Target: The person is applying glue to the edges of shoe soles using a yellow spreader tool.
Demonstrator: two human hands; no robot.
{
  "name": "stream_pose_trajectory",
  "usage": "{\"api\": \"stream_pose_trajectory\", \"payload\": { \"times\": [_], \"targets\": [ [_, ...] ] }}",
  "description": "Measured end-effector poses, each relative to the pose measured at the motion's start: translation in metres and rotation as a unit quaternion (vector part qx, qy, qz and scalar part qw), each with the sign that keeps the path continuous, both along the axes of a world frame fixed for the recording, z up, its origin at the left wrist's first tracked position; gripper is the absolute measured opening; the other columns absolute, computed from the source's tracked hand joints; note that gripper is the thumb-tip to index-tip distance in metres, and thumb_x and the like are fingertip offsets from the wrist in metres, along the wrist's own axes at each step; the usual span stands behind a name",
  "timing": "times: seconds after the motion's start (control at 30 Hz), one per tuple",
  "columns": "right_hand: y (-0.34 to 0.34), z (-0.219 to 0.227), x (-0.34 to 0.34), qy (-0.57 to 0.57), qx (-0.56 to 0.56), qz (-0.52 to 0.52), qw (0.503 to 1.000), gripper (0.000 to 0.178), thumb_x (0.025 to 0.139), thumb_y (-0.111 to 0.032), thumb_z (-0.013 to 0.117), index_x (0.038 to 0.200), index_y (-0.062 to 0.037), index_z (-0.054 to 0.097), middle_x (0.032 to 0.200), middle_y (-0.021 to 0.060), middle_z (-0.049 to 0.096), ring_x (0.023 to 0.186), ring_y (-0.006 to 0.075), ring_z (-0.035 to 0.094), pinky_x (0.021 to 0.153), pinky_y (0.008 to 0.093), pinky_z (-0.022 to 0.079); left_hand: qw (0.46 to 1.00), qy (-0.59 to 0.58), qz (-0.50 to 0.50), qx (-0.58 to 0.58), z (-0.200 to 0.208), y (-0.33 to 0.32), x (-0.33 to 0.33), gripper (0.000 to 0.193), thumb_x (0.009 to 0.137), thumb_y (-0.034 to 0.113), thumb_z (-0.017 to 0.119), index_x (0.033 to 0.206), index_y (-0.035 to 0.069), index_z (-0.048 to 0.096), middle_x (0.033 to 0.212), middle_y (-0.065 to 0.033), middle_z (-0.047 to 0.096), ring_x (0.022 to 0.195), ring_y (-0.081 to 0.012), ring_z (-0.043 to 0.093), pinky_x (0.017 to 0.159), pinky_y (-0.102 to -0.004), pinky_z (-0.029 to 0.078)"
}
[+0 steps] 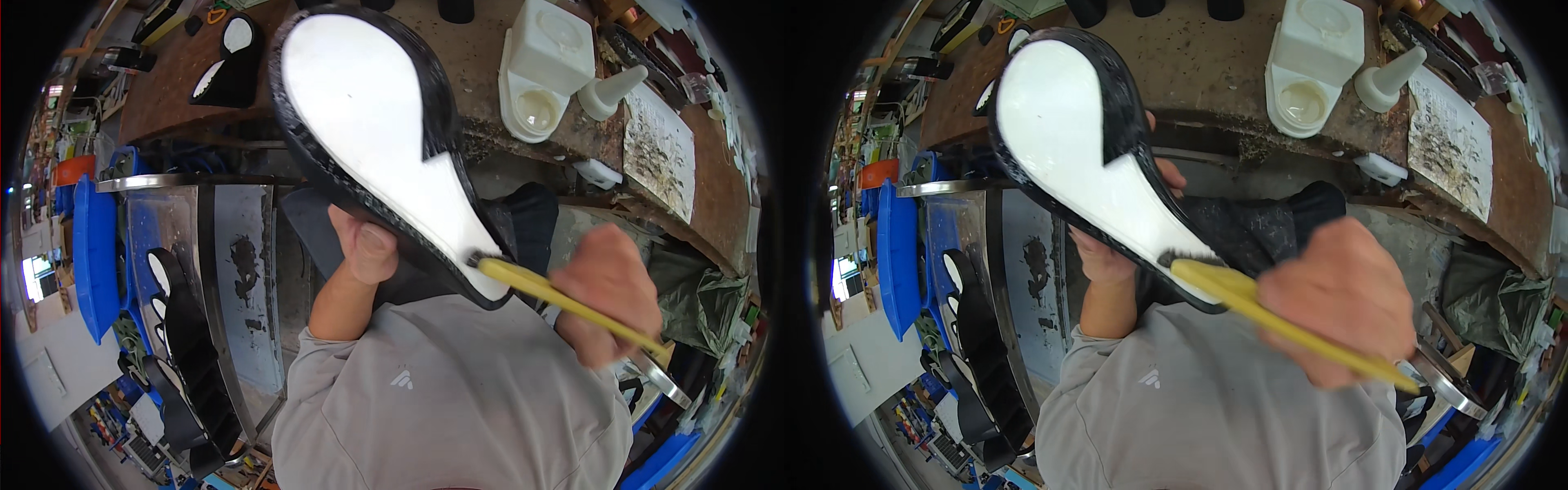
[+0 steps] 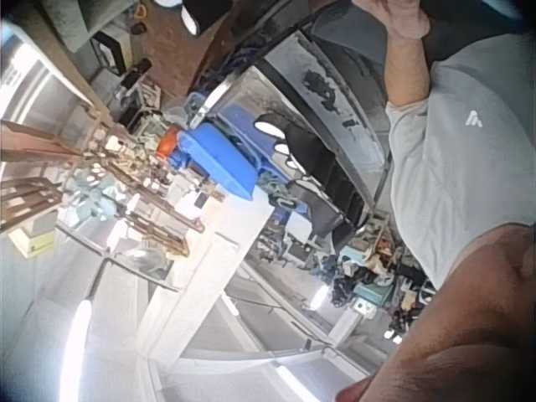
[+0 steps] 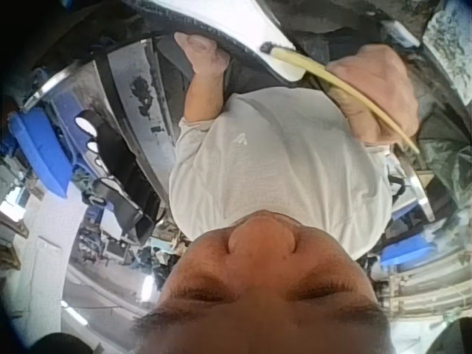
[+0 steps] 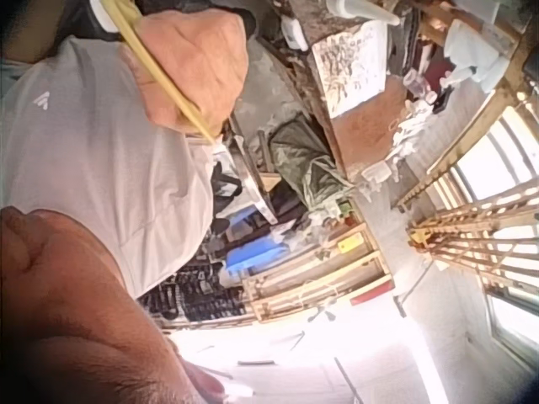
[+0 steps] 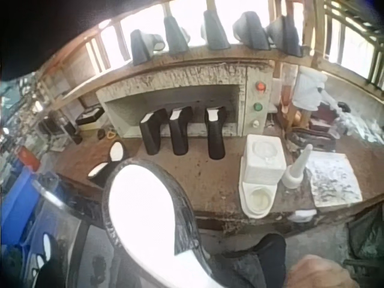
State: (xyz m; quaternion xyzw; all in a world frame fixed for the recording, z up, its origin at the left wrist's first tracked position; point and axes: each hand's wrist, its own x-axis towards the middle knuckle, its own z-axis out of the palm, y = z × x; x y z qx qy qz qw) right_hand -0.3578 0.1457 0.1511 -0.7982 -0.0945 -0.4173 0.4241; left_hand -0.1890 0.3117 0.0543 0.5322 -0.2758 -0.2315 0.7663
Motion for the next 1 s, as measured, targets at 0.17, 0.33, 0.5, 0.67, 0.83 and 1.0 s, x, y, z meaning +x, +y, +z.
{"api": "stream_pose_trajectory", "payload": {
  "times": [0.17,0.33,0.5,0.67,0.83,1.0],
  "targets": [
    [-0.001,0.001,-0.008,-0.065,0.005,0.187,0.98,0.018,0.079,-0.015,0.068,0.084,0.0026,0.069,0.075,0.0133,0.068,0.055,0.0185,0.057,0.049,0.0284,0.042,0.999,-0.039,0.008,-0.02,0.016,-0.001,0.001,0.102,0.08,0.068,0.054,0.144,-0.004,0.02,0.139,-0.0305,0.035,0.092,-0.0322,0.062,0.069,-0.0338,0.056],
    [-0.006,0.005,-0.01,-0.07,-0.041,0.165,0.983,0.016,0.081,-0.012,0.064,0.083,0.0029,0.068,0.074,0.0118,0.067,0.054,0.0182,0.057,0.047,0.0289,0.04,0.999,-0.017,0.03,-0.036,0.012,0.002,0.006,0.095,0.086,0.067,0.041,0.147,-0.002,0.016,0.141,-0.035,0.031,0.09,-0.0337,0.062,0.066,-0.034,0.055],
    [-0.02,0.017,-0.013,-0.007,-0.028,0.35,0.936,0.008,0.078,-0.005,0.065,0.079,0.0013,0.069,0.072,0.0116,0.066,0.052,0.0159,0.056,0.046,0.028,0.04,0.995,0.071,0.058,-0.041,0.003,0.006,0.005,0.091,0.088,0.066,0.037,0.148,0.0,0.015,0.141,-0.0353,0.031,0.088,-0.0333,0.062,0.066,-0.0338,0.054],
    [-0.024,0.017,-0.005,-0.015,0.169,0.143,0.975,0.011,0.077,-0.01,0.069,0.079,0.0013,0.069,0.066,0.013,0.064,0.047,0.0189,0.054,0.041,0.0293,0.04,0.991,0.116,0.028,-0.066,0.006,0.002,0.003,0.088,0.089,0.063,0.036,0.148,0.0,0.016,0.139,-0.0354,0.033,0.087,-0.0331,0.062,0.064,-0.033,0.053],
    [-0.034,0.039,0.005,-0.004,-0.003,0.224,0.975,0.013,0.076,-0.009,0.071,0.079,0.0025,0.068,0.066,0.0122,0.065,0.043,0.0191,0.054,0.041,0.0292,0.04,0.995,0.088,-0.008,-0.053,0.01,0.005,0.004,0.088,0.089,0.063,0.035,0.147,-0.001,0.017,0.138,-0.0359,0.034,0.086,-0.0324,0.062,0.063,-0.0326,0.052],
    [-0.022,0.04,-0.002,0.034,0.187,0.236,0.953,0.013,0.073,-0.003,0.074,0.082,0.0066,0.07,0.07,0.0148,0.067,0.056,0.0171,0.062,0.046,0.0264,0.047,0.998,0.053,0.0,-0.019,0.001,0.008,0.005,0.093,0.087,0.066,0.037,0.146,-0.003,0.02,0.138,-0.0349,0.036,0.085,-0.0307,0.062,0.063,-0.0309,0.051]
  ]
}}
